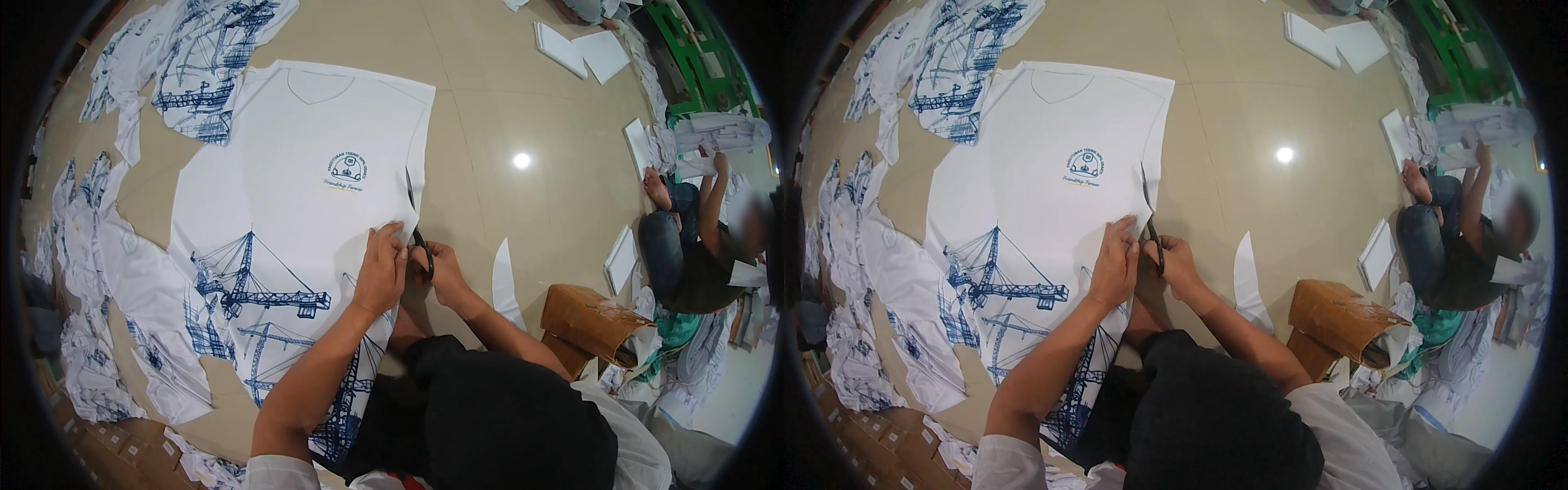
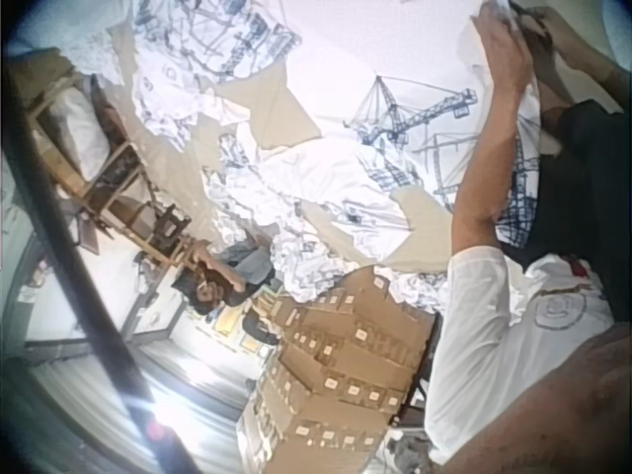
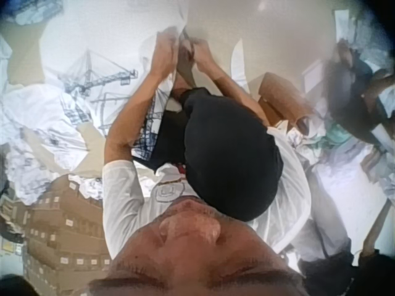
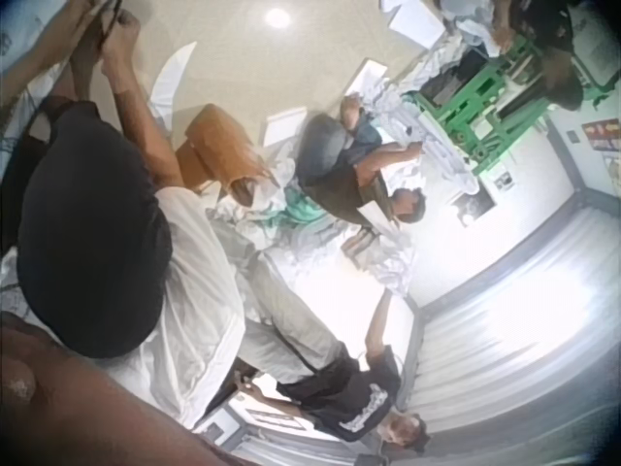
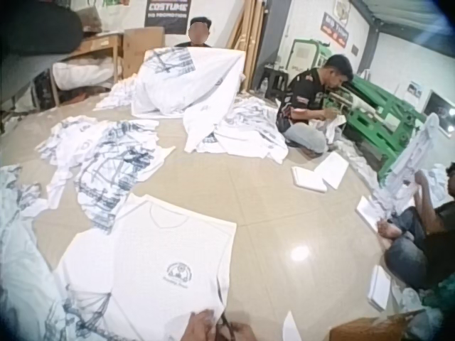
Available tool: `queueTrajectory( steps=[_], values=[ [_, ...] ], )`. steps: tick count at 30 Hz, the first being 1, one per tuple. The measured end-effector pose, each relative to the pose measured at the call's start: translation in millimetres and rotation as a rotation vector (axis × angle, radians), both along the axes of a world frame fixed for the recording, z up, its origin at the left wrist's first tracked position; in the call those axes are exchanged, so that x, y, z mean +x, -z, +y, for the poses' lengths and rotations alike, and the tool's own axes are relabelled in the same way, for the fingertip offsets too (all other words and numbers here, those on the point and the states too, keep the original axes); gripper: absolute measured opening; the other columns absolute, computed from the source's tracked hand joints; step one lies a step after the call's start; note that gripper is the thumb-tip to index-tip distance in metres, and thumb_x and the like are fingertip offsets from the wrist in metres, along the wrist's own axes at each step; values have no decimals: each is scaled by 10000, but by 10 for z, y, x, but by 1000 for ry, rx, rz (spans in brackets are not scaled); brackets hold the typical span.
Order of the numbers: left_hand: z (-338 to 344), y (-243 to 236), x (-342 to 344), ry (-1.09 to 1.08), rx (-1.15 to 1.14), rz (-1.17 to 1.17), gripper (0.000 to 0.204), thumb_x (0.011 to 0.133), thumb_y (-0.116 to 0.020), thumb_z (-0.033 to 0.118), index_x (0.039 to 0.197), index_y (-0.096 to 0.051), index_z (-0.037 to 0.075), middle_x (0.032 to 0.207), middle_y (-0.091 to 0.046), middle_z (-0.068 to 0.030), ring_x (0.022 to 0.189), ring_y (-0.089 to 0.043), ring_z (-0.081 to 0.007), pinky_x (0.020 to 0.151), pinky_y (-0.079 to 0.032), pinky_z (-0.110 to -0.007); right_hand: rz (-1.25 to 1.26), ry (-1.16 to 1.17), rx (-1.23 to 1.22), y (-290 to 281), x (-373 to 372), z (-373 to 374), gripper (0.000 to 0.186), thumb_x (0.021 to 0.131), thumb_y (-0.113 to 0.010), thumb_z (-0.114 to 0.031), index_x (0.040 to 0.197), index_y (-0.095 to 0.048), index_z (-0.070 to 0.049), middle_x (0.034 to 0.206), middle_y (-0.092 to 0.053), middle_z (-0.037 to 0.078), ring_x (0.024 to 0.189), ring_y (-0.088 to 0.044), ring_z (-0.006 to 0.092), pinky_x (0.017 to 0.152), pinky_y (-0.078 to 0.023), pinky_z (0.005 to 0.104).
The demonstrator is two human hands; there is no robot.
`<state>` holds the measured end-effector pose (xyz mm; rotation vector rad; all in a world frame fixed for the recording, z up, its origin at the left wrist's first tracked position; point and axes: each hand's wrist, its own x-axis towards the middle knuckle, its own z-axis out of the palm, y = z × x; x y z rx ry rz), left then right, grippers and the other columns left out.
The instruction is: The person sits on the floor and uses scissors to cut a large piece of white fabric with a printed design. They smooth the fabric, cut along a curved outline, and separate the cut piece from the main sheet.
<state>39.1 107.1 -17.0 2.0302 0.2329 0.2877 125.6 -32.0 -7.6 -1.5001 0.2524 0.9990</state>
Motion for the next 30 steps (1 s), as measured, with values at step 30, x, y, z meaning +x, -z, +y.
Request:
queueTrajectory(
  steps=[30],
  values=[
    [45,-74,22,-57,-118,-31,282,1051,-505,63,1296,-466,-70,1187,-576,-188,1174,-576,-437,1211,-319,-610,19,105,22,94,-92,154,238,912,-755,-230,850,-673,-15,694,-620,12,548,-541,93,495,-398,252]
  ],
)
